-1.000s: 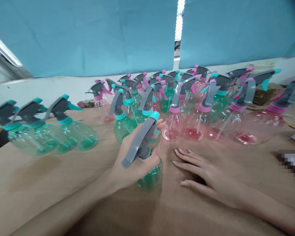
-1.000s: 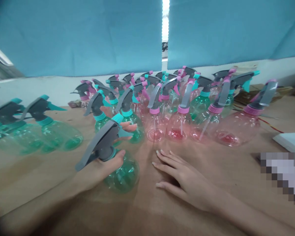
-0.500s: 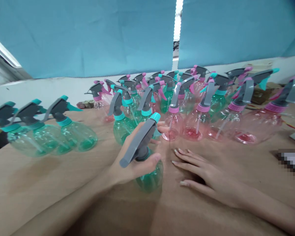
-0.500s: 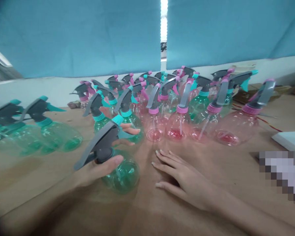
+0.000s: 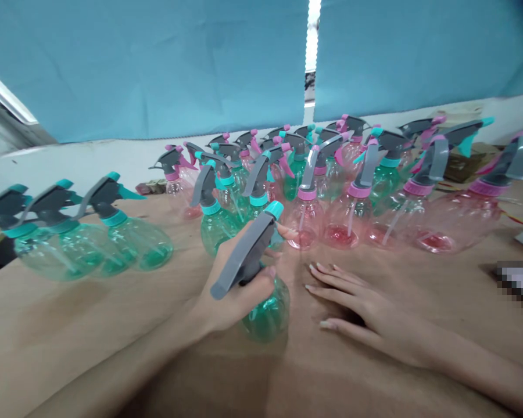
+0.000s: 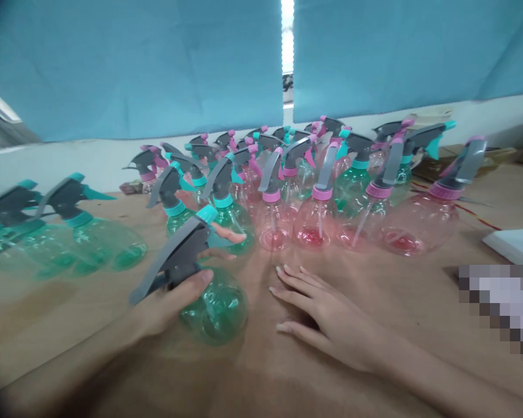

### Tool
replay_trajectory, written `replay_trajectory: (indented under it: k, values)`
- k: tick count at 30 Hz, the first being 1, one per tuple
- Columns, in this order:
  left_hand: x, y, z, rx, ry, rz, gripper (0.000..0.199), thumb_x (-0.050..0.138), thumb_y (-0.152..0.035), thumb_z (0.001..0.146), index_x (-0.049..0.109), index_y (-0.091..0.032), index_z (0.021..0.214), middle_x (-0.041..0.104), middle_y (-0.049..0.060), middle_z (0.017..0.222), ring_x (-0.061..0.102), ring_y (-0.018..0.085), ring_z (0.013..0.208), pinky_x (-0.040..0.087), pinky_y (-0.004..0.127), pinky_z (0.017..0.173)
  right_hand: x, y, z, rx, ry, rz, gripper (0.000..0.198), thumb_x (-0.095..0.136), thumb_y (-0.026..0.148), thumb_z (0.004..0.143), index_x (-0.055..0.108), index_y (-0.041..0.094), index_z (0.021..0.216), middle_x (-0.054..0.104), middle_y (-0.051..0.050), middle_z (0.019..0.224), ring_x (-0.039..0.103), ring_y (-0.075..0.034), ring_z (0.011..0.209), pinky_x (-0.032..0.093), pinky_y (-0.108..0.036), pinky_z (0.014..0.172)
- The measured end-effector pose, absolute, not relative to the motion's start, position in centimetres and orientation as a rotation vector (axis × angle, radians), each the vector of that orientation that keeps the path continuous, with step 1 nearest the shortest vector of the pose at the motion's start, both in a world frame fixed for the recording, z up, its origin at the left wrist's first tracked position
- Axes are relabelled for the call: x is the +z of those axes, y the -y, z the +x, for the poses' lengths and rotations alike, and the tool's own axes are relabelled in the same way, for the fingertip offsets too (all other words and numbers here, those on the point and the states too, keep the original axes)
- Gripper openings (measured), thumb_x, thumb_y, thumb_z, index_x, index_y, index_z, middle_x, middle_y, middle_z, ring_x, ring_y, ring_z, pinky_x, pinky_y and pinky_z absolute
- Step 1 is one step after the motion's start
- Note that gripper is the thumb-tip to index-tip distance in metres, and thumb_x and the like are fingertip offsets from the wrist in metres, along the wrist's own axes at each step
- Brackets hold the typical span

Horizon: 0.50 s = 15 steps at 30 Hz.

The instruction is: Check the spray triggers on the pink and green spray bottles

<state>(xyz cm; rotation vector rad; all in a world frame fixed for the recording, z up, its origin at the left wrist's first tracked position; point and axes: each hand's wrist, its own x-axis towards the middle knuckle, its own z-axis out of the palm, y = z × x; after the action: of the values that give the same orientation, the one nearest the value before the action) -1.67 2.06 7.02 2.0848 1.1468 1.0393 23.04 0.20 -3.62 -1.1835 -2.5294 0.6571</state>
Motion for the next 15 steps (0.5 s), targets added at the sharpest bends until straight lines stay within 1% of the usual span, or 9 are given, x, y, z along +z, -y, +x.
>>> replay_trajectory:
  k: [2, 6, 8, 10, 13, 15]
  values:
    - [6.9, -2.0, -1.9, 1.045, -1.041, 2.030, 0.040, 0.051, -0.019, 0.071, 0.062, -0.026, 0.109, 0.070, 0.003, 0.104, 0.066, 0.021, 0.083, 0.055, 0.034, 0.076, -3.6, -0.2, 23.0, 0.649, 2.545, -1.190, 0.057, 0.047, 0.052, 0.095, 0.033, 0.035, 0.147, 0.026, 0.001, 0.158, 0.019, -0.028, 0.145, 0.025, -0.054, 0.115]
    - [6.7, -1.7, -2.6, 1.009, -1.041, 2.045, 0.039, 0.052, -0.020, 0.076, 0.061, -0.023, 0.113, 0.069, 0.002, 0.085, 0.065, 0.023, 0.083, 0.053, 0.035, 0.076, -3.6, -0.2, 23.0, 0.638, 2.574, -1.209, 0.058, 0.044, 0.054, 0.095, 0.032, 0.034, 0.148, 0.023, 0.002, 0.158, 0.018, -0.027, 0.146, 0.024, -0.053, 0.115]
    - [6.6, -1.6, -2.8, 1.008, -1.073, 2.058, 0.038, 0.052, -0.021, 0.077, 0.061, -0.022, 0.114, 0.068, 0.001, 0.081, 0.065, 0.022, 0.082, 0.051, 0.034, 0.074, -3.6, -0.2, 23.0, 0.646, 2.571, -1.214, 0.057, 0.044, 0.054, 0.095, 0.033, 0.035, 0.148, 0.023, 0.002, 0.158, 0.018, -0.027, 0.146, 0.024, -0.054, 0.115]
    - [6.5, -1.7, -2.9, 1.005, -1.077, 2.061, 0.037, 0.052, -0.023, 0.078, 0.061, -0.021, 0.114, 0.067, 0.002, 0.082, 0.063, 0.020, 0.075, 0.050, 0.033, 0.072, -3.6, -0.2, 23.1, 0.661, 2.557, -1.207, 0.057, 0.046, 0.053, 0.095, 0.033, 0.035, 0.147, 0.024, 0.002, 0.158, 0.018, -0.028, 0.146, 0.024, -0.055, 0.115]
    - [6.5, -1.7, -2.9, 0.965, -1.100, 2.048, 0.036, 0.052, -0.026, 0.077, 0.062, -0.021, 0.111, 0.066, 0.000, 0.079, 0.054, 0.014, 0.056, 0.048, 0.030, 0.059, -3.8, -0.3, 23.2, 0.684, 2.529, -1.187, 0.057, 0.049, 0.052, 0.094, 0.035, 0.036, 0.147, 0.026, 0.001, 0.158, 0.018, -0.029, 0.145, 0.025, -0.055, 0.115]
    - [6.6, -1.7, -2.8, 0.972, -1.108, 2.035, 0.034, 0.052, -0.026, 0.075, 0.063, -0.021, 0.107, 0.065, 0.000, 0.078, 0.052, 0.014, 0.056, 0.046, 0.029, 0.056, -4.0, -0.3, 23.2, 0.690, 2.519, -1.181, 0.057, 0.050, 0.051, 0.094, 0.034, 0.036, 0.147, 0.026, 0.001, 0.158, 0.018, -0.030, 0.145, 0.025, -0.055, 0.115]
